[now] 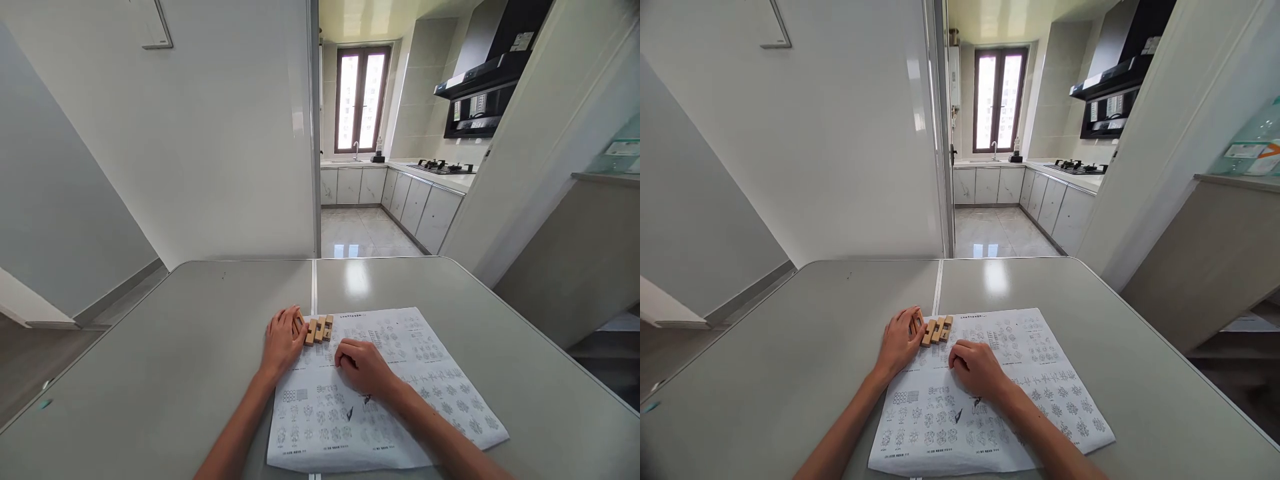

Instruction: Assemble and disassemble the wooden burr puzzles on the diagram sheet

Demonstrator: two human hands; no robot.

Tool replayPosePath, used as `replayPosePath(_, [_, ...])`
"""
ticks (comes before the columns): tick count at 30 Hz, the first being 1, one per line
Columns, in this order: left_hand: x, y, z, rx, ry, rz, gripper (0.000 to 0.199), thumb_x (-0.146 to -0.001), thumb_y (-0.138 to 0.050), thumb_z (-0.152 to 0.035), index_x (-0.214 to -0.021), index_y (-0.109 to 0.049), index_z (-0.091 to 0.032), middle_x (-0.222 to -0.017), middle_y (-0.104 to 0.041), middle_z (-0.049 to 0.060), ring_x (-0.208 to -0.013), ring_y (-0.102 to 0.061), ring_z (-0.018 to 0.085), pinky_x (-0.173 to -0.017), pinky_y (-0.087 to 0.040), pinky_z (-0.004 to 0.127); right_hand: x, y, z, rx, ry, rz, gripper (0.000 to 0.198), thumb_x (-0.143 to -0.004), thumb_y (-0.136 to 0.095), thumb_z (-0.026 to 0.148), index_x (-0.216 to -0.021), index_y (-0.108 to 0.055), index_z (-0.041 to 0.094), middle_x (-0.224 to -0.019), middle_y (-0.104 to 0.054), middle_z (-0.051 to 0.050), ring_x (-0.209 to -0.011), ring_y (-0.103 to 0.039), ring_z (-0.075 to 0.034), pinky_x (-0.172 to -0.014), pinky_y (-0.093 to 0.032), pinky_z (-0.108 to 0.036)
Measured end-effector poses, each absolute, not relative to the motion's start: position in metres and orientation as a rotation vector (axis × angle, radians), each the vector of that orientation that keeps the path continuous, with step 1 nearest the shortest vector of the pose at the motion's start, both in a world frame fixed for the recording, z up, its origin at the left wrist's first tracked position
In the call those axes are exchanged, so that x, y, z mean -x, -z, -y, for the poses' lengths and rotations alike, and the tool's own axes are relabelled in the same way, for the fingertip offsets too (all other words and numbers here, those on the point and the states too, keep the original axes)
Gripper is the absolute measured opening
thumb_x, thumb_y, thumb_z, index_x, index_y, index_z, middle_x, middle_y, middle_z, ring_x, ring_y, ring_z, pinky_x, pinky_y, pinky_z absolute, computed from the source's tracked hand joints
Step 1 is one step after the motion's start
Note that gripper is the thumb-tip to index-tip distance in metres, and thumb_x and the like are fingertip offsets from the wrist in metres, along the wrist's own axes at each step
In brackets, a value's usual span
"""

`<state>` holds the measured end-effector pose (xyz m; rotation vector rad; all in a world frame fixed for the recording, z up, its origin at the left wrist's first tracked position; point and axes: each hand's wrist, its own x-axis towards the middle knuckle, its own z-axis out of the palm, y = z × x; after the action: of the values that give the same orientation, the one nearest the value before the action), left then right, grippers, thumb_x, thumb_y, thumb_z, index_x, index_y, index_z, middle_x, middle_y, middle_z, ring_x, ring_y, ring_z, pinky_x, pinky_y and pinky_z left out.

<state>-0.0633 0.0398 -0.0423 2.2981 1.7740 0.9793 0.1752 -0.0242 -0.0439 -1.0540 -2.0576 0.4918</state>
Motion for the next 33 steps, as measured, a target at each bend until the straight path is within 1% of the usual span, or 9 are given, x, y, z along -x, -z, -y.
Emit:
replayPosePath(4, [0.064,0.042,-0.039,-2.331,-0.891,-1.752,0.044,-0.098,-0.060,-0.049,-0.135,-0.059,-0.025,-0.145,-0.062,0.009,-0.139,-0.049,0.033,-0.114,-0.039,0.052,-0.175,0.044,0.024,1.056,-0.503,2.059,0.031,-0.081,-0.048,-0.003,-0.073,-0.064,0.022,-0.076,-0.069,0.002,-0.065,-0.060,-0.013,-0.064,-0.042,-0.024])
replayPosePath(8, [0.067,0.041,-0.039,-2.361,-0.822,-1.734,0.061,-0.094,-0.060,-0.064,-0.139,-0.055,-0.025,-0.147,-0.060,0.010,-0.138,-0.049,0.034,-0.114,-0.038,0.052,-0.175,0.044,0.025,1.068,-0.509,2.057,0.031,-0.083,-0.048,-0.003,-0.073,-0.064,0.022,-0.074,-0.068,0.002,-0.062,-0.057,-0.013,-0.060,-0.040,-0.023])
replayPosePath(11, [0.069,0.039,-0.039,-2.396,-0.815,-1.711,0.068,-0.090,-0.061,-0.070,-0.140,-0.053,-0.025,-0.144,-0.061,0.010,-0.134,-0.051,0.034,-0.111,-0.040,0.050,-0.176,0.043,0.025,1.073,-0.511,2.058,0.031,-0.084,-0.048,-0.002,-0.073,-0.064,0.022,-0.075,-0.068,0.002,-0.061,-0.057,-0.013,-0.060,-0.039,-0.024])
replayPosePath(16, [0.073,0.033,-0.038,-2.476,-0.809,-1.708,0.066,-0.090,-0.063,-0.069,-0.137,-0.054,-0.023,-0.133,-0.066,0.011,-0.121,-0.057,0.033,-0.104,-0.044,0.048,-0.176,0.043,0.025,1.072,-0.516,2.063,0.030,-0.083,-0.049,-0.002,-0.074,-0.064,0.022,-0.075,-0.068,0.002,-0.063,-0.058,-0.014,-0.061,-0.040,-0.024])
replayPosePath(19, [0.074,0.033,-0.039,-2.535,-0.807,-1.711,0.065,-0.091,-0.062,-0.068,-0.136,-0.055,-0.021,-0.130,-0.067,0.012,-0.117,-0.058,0.032,-0.103,-0.045,0.047,-0.176,0.043,0.025,1.076,-0.513,2.059,0.030,-0.083,-0.049,-0.002,-0.074,-0.064,0.022,-0.076,-0.068,0.002,-0.063,-0.057,-0.013,-0.062,-0.040,-0.024])
replayPosePath(24, [0.074,0.037,-0.040,-2.601,-0.801,-1.699,0.067,-0.093,-0.061,-0.067,-0.140,-0.054,-0.019,-0.132,-0.067,0.014,-0.119,-0.059,0.034,-0.103,-0.045,0.047,-0.176,0.043,0.025,1.083,-0.509,2.056,0.030,-0.083,-0.049,-0.002,-0.074,-0.064,0.022,-0.075,-0.068,0.002,-0.062,-0.056,-0.013,-0.061,-0.040,-0.024])
replayPosePath(27, [0.073,0.038,-0.039,-2.625,-0.811,-1.689,0.070,-0.092,-0.060,-0.069,-0.141,-0.053,-0.019,-0.133,-0.067,0.014,-0.119,-0.059,0.034,-0.102,-0.045,0.047,-0.176,0.042,0.026,1.086,-0.508,2.057,0.030,-0.083,-0.048,-0.001,-0.074,-0.064,0.022,-0.075,-0.068,0.002,-0.061,-0.055,-0.013,-0.061,-0.039,-0.024])
replayPosePath(33, [0.072,0.036,-0.035,-2.625,-0.780,-1.723,0.075,-0.090,-0.064,-0.068,-0.143,-0.052,-0.016,-0.133,-0.067,0.015,-0.119,-0.059,0.034,-0.102,-0.047,0.048,-0.176,0.042,0.026,1.079,-0.520,2.063,0.030,-0.083,-0.048,-0.001,-0.074,-0.064,0.022,-0.076,-0.068,0.002,-0.064,-0.058,-0.014,-0.062,-0.040,-0.025])
